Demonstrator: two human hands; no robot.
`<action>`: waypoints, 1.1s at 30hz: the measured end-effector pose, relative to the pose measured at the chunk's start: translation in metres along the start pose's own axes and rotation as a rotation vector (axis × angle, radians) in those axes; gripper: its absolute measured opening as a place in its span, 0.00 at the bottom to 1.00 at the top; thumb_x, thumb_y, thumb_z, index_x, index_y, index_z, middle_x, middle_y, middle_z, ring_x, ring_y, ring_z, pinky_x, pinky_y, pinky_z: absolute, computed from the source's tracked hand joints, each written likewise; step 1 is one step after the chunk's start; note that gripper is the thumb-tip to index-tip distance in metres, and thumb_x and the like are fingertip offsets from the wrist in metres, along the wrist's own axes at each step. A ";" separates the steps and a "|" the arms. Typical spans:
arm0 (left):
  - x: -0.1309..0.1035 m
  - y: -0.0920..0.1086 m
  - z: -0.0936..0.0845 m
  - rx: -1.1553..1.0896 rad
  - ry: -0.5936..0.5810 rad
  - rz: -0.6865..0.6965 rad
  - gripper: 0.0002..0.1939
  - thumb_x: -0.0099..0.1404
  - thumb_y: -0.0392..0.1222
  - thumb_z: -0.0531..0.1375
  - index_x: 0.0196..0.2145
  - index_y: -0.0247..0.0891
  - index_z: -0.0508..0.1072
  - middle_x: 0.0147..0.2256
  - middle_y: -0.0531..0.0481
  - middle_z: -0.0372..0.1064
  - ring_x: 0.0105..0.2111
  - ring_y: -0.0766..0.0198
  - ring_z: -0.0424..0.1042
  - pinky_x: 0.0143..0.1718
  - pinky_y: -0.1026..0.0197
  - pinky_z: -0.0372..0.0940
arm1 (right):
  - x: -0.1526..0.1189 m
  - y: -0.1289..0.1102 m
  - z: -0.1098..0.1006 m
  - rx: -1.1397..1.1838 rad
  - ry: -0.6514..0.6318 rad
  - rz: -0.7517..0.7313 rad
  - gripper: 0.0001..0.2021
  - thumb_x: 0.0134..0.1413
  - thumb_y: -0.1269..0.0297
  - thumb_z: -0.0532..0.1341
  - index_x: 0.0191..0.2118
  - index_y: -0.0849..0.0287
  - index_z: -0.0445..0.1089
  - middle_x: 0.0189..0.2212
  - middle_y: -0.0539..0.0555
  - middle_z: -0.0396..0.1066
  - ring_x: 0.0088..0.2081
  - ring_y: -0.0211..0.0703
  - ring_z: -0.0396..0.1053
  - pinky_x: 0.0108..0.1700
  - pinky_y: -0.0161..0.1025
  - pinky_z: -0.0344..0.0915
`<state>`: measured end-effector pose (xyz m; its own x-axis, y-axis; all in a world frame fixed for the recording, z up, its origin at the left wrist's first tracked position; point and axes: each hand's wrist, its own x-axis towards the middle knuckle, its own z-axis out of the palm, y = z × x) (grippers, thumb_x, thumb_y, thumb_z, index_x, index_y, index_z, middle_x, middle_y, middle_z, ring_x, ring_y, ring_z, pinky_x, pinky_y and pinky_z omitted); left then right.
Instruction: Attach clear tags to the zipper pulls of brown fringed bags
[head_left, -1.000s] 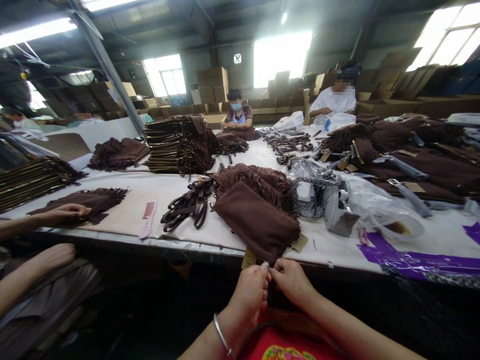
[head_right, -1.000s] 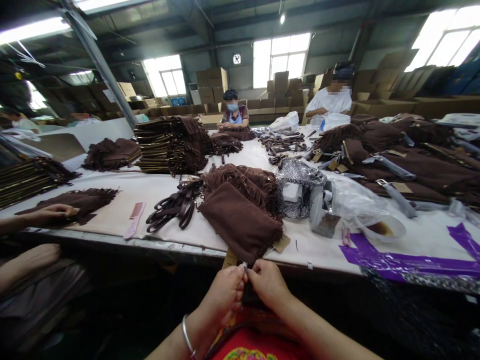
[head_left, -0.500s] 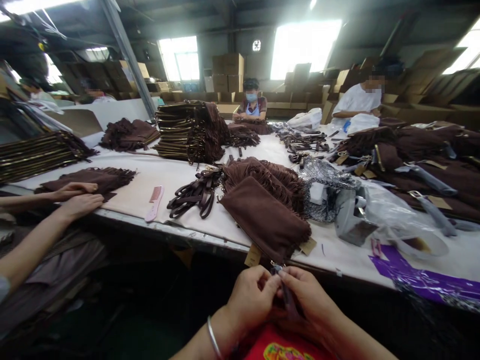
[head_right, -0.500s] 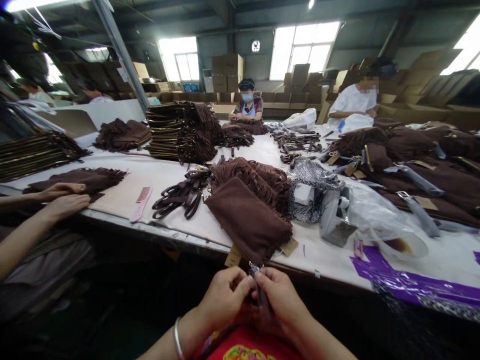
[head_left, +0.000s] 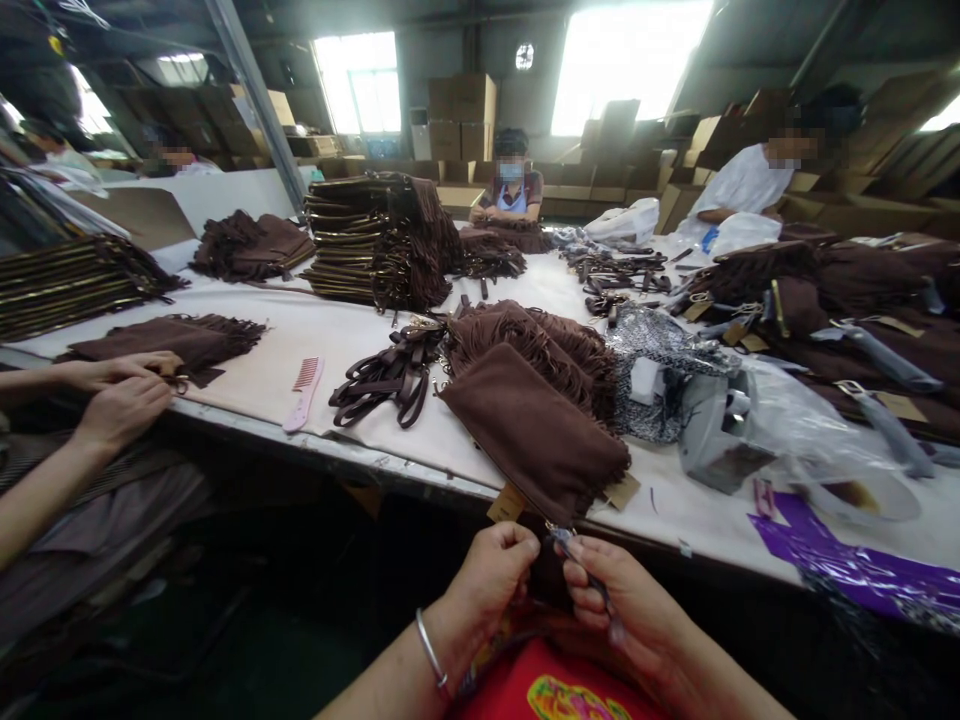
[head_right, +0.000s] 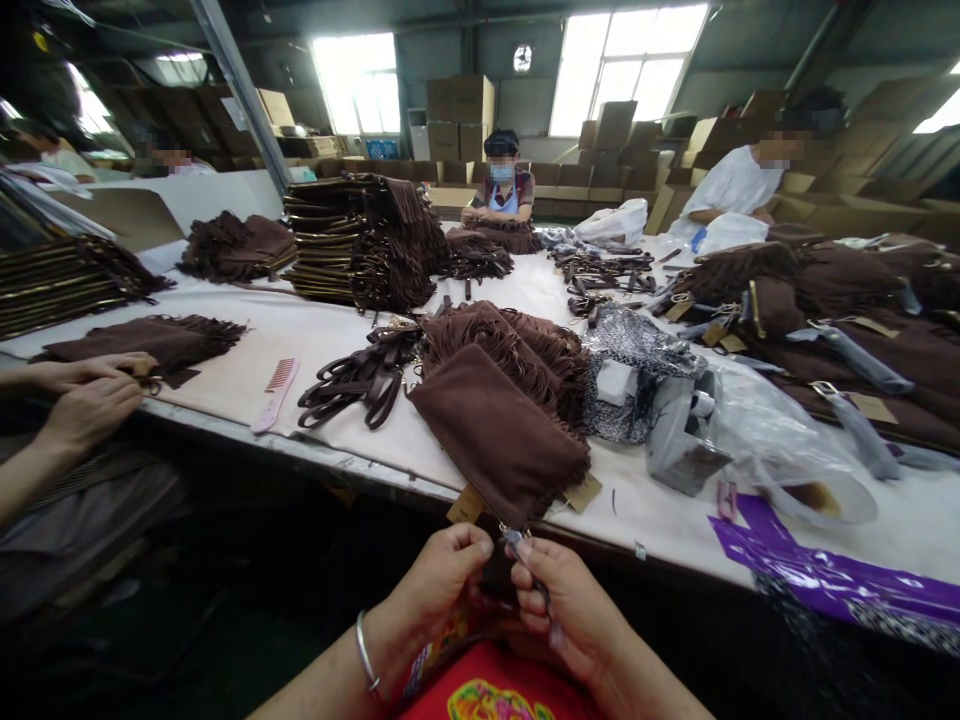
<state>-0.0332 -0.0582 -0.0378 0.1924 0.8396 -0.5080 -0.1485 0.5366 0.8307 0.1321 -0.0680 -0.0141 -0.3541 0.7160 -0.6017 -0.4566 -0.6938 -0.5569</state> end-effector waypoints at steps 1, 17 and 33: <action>0.000 0.002 0.000 0.000 -0.003 0.016 0.10 0.56 0.46 0.60 0.27 0.37 0.65 0.18 0.59 0.55 0.16 0.72 0.54 0.17 0.67 0.50 | 0.001 0.000 0.000 0.008 -0.009 0.008 0.13 0.50 0.60 0.68 0.34 0.61 0.66 0.19 0.42 0.59 0.15 0.22 0.47 0.16 0.24 0.41; -0.001 0.020 -0.008 -0.074 -0.207 -0.071 0.18 0.52 0.53 0.66 0.27 0.37 0.65 0.17 0.59 0.59 0.16 0.72 0.55 0.20 0.66 0.52 | 0.001 0.001 0.000 -0.127 0.010 -0.010 0.16 0.49 0.55 0.67 0.32 0.59 0.62 0.19 0.41 0.59 0.15 0.24 0.45 0.17 0.27 0.37; -0.015 0.034 0.011 0.381 -0.040 0.306 0.18 0.63 0.52 0.56 0.22 0.38 0.70 0.18 0.52 0.65 0.21 0.66 0.62 0.23 0.64 0.55 | 0.001 0.018 0.001 -1.346 0.302 -0.612 0.11 0.60 0.63 0.52 0.30 0.57 0.69 0.26 0.54 0.72 0.29 0.43 0.68 0.33 0.38 0.59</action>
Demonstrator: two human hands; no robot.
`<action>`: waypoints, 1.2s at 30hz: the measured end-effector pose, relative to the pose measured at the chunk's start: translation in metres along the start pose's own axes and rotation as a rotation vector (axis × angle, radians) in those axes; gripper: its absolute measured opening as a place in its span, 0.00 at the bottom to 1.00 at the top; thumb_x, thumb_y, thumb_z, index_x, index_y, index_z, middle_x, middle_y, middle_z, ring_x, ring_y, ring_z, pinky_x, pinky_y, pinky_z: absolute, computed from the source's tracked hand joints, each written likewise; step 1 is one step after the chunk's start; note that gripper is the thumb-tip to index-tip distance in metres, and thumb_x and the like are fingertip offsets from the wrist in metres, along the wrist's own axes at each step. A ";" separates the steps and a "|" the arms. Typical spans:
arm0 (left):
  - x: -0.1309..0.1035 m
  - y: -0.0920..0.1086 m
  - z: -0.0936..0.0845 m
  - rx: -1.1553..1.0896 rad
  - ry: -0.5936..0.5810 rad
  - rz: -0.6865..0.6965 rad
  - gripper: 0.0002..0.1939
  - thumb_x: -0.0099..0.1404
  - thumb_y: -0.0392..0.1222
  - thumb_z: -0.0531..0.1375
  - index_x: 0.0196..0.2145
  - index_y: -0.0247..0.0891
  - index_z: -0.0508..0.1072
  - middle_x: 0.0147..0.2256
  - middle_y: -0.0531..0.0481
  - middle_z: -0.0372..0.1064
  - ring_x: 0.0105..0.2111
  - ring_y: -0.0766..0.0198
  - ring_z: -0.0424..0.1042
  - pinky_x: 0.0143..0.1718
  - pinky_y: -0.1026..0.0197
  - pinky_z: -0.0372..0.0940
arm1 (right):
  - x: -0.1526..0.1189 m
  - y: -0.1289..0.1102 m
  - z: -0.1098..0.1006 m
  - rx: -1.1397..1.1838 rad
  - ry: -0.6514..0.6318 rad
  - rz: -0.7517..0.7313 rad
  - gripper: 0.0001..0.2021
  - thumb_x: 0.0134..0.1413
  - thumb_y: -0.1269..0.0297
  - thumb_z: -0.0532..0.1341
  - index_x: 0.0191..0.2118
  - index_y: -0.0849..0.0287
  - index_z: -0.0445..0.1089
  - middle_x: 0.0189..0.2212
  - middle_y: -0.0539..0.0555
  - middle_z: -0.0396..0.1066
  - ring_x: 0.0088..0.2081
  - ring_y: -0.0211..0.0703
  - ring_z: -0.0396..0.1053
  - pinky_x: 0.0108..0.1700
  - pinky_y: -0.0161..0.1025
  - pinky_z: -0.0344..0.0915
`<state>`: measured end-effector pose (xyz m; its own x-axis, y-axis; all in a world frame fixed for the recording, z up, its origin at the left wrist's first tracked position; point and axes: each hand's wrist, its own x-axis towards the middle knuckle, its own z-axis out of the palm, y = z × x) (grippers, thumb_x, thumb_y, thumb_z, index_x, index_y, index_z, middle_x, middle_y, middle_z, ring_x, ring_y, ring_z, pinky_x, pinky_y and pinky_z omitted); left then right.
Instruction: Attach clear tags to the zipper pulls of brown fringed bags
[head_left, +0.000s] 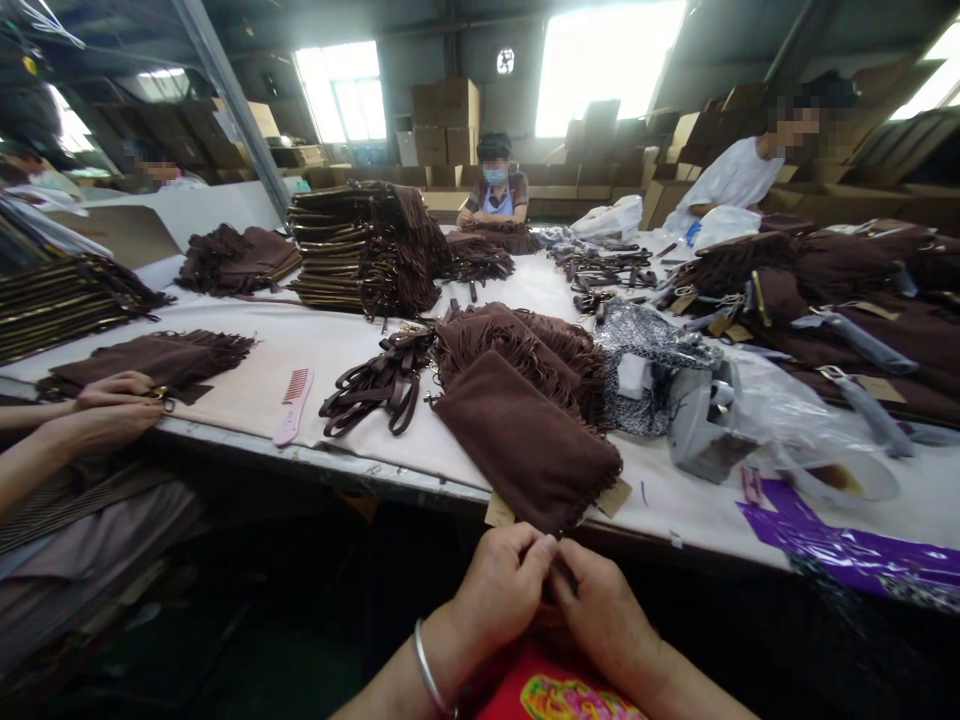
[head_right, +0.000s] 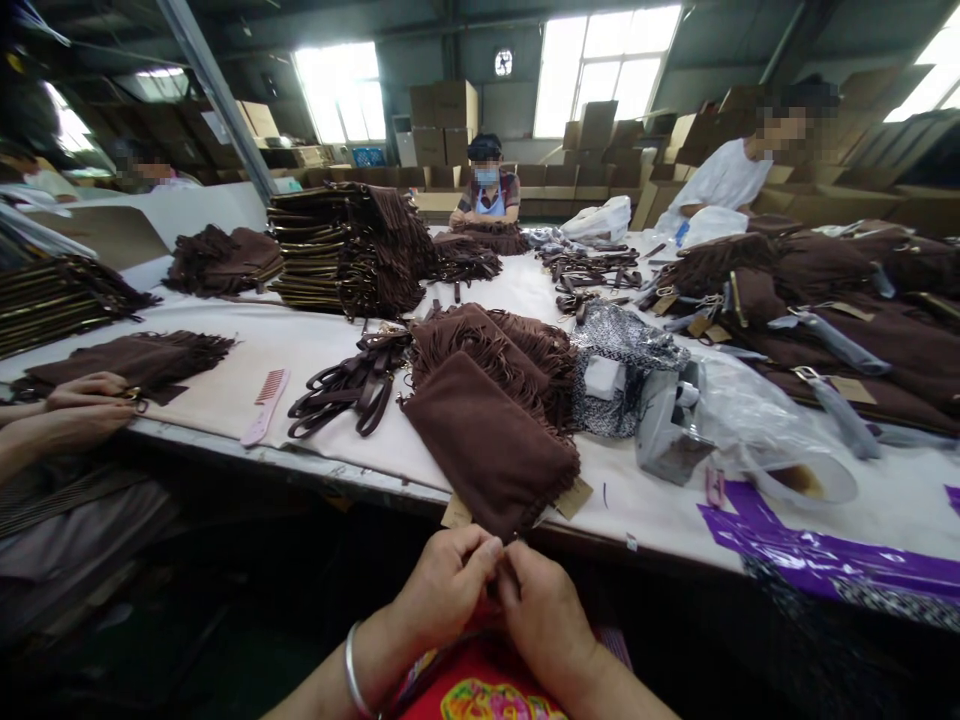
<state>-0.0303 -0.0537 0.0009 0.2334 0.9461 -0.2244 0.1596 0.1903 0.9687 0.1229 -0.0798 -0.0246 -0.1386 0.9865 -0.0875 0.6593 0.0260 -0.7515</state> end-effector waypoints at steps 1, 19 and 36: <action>0.000 -0.001 -0.004 -0.039 0.038 -0.034 0.17 0.63 0.52 0.56 0.22 0.38 0.69 0.17 0.53 0.63 0.19 0.68 0.60 0.22 0.65 0.54 | 0.000 -0.001 -0.001 0.024 0.001 0.029 0.12 0.61 0.61 0.53 0.30 0.57 0.69 0.26 0.53 0.72 0.29 0.43 0.68 0.32 0.37 0.59; 0.006 -0.016 0.014 -0.757 -0.112 -0.513 0.15 0.46 0.39 0.67 0.19 0.36 0.61 0.16 0.61 0.52 0.15 0.78 0.48 0.17 0.70 0.44 | -0.009 -0.001 0.000 -0.116 0.145 -0.190 0.12 0.61 0.65 0.54 0.28 0.57 0.69 0.24 0.54 0.72 0.27 0.42 0.68 0.32 0.37 0.57; 0.035 0.033 0.013 -0.812 -0.040 -0.418 0.11 0.60 0.43 0.64 0.33 0.31 0.72 0.26 0.47 0.74 0.23 0.64 0.72 0.25 0.63 0.66 | -0.011 -0.035 -0.048 0.269 0.079 -0.090 0.11 0.60 0.61 0.56 0.30 0.59 0.71 0.26 0.52 0.73 0.29 0.41 0.69 0.32 0.35 0.61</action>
<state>-0.0041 -0.0179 0.0240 0.3434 0.7520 -0.5626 -0.4821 0.6553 0.5815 0.1367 -0.0842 0.0343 -0.1227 0.9920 0.0305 0.4263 0.0804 -0.9010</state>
